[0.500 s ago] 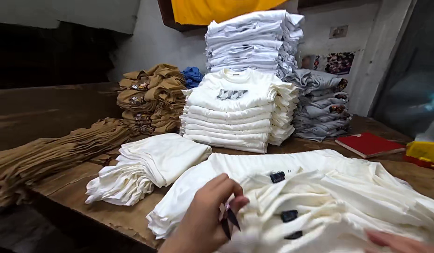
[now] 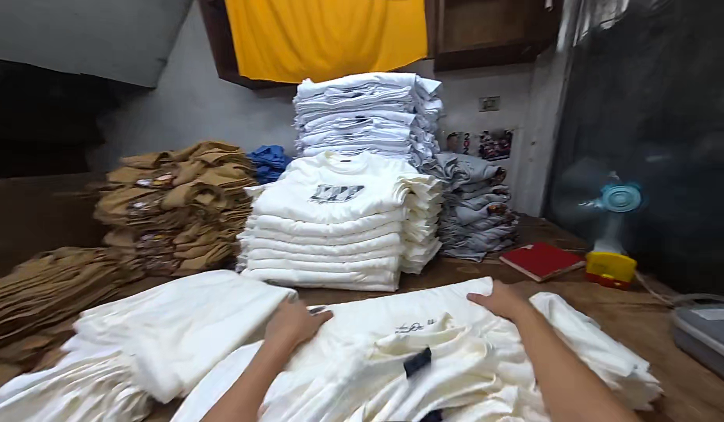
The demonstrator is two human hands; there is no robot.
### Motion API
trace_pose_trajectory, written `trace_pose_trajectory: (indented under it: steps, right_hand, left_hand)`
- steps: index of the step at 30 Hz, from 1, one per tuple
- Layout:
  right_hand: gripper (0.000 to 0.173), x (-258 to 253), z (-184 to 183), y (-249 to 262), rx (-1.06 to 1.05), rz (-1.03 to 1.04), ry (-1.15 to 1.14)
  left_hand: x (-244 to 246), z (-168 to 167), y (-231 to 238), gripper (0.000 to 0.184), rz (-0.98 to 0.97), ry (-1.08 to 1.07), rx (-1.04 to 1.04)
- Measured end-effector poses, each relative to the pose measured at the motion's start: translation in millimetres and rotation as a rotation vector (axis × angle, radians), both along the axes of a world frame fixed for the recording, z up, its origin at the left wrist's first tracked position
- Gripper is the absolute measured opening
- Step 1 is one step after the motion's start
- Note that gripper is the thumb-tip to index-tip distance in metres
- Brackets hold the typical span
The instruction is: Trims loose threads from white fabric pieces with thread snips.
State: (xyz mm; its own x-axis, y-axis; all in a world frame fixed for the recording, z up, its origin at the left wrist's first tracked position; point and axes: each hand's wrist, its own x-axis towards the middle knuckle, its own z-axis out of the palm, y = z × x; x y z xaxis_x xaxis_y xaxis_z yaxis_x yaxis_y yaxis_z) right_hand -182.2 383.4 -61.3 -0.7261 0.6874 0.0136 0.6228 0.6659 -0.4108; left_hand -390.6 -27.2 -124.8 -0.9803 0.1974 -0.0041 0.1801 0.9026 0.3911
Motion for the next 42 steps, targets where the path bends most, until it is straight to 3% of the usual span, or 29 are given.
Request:
trace_pose_trajectory:
  steps: [4, 7, 9, 12, 16, 19, 23, 25, 28, 30, 33, 35, 37, 38, 40, 42]
  right_hand:
    - [0.094, -4, 0, 10, -0.219, -0.005, 0.009]
    - [0.089, -4, 2, 9, -0.081, 0.126, 0.104]
    - [0.070, 6, 5, 2, -0.038, 0.260, 0.213]
    - [0.053, 42, 34, -24, -0.076, 0.408, 0.498]
    - [0.044, 123, 94, -46, 0.079, 0.568, 0.954]
    - [0.040, 160, 146, -67, 0.150, 0.534, 1.170]
    - [0.040, 160, 218, -86, 0.552, 0.455, 0.915]
    - [0.041, 161, 251, -104, 0.627, 0.333, 0.796]
    - [0.057, 165, 281, -159, 0.633, 0.167, 0.853]
    - [0.073, 161, 276, -204, 0.598, 0.183, 1.000]
    - [0.071, 147, 218, -271, 0.466, 0.291, 1.190]
    - [0.069, 143, 154, -294, 0.416, 0.282, 1.158]
    - [0.085, 137, 97, -276, 0.391, 0.193, 1.171]
    - [0.085, 135, 76, -257, 0.425, 0.152, 1.208]
    - [0.063, 139, 59, -229, 0.431, 0.212, 1.339]
    - [0.051, 150, 75, -232, 0.353, 0.380, 1.454]
  left_hand:
    - [-24, -13, -24, 0.107, 0.037, -0.183, 0.047]
    - [-23, -7, -28, 0.089, -0.069, -0.079, 0.201]
    - [-14, -2, -29, 0.074, -0.220, 0.030, 0.375]
    - [15, 13, -48, 0.068, -0.357, 0.113, 0.845]
    - [68, 69, -88, 0.055, -0.356, 0.297, 1.360]
    - [91, 116, -109, 0.029, -0.347, 0.364, 1.515]
    - [96, 182, -95, 0.031, -0.325, 0.339, 1.491]
    - [103, 213, -87, 0.033, -0.206, 0.371, 1.520]
    - [152, 250, -69, 0.047, -0.090, 0.325, 1.576]
    - [201, 262, -44, 0.053, -0.173, 0.248, 1.684]
    - [266, 254, 3, 0.054, -0.478, 0.042, 1.798]
    - [279, 229, 20, 0.048, -0.672, -0.180, 1.610]
    - [261, 202, 24, 0.043, -0.783, -0.408, 1.348]
    - [246, 186, 23, 0.037, -0.847, -0.491, 1.227]
    - [223, 159, 15, 0.026, -0.854, -0.451, 1.070]
    - [206, 139, 6, 0.018, -0.813, -0.183, 1.001]
